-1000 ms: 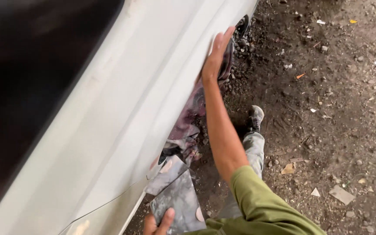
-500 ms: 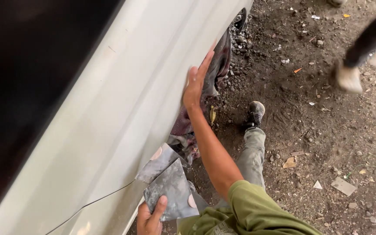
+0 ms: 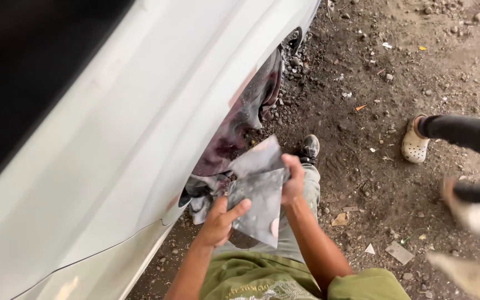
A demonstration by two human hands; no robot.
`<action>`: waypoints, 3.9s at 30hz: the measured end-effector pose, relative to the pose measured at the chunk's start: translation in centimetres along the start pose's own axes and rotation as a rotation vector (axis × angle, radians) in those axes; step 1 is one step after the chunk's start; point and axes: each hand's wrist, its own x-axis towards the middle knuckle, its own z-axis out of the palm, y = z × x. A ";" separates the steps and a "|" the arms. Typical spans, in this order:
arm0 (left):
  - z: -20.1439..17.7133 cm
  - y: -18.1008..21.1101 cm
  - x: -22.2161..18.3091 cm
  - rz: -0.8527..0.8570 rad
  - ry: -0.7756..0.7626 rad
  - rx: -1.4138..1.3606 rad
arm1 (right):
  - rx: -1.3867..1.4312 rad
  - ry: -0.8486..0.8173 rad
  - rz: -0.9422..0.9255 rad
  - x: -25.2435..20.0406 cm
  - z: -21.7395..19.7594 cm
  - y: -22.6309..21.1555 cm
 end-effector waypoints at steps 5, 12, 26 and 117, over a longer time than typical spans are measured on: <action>1.5 1.3 2.0 -0.026 0.122 0.090 | -0.009 -0.209 -0.079 3.1 6.2 -7.8; -2.8 -2.3 2.8 0.099 0.365 0.094 | -1.365 -0.252 -0.592 12.8 3.0 -13.2; -3.3 -5.0 4.4 0.168 0.510 -0.022 | -1.822 -0.439 -1.368 21.4 2.5 -13.6; 1.4 -6.1 12.0 0.625 0.796 -0.056 | -1.421 -1.030 -0.282 5.3 4.3 -14.7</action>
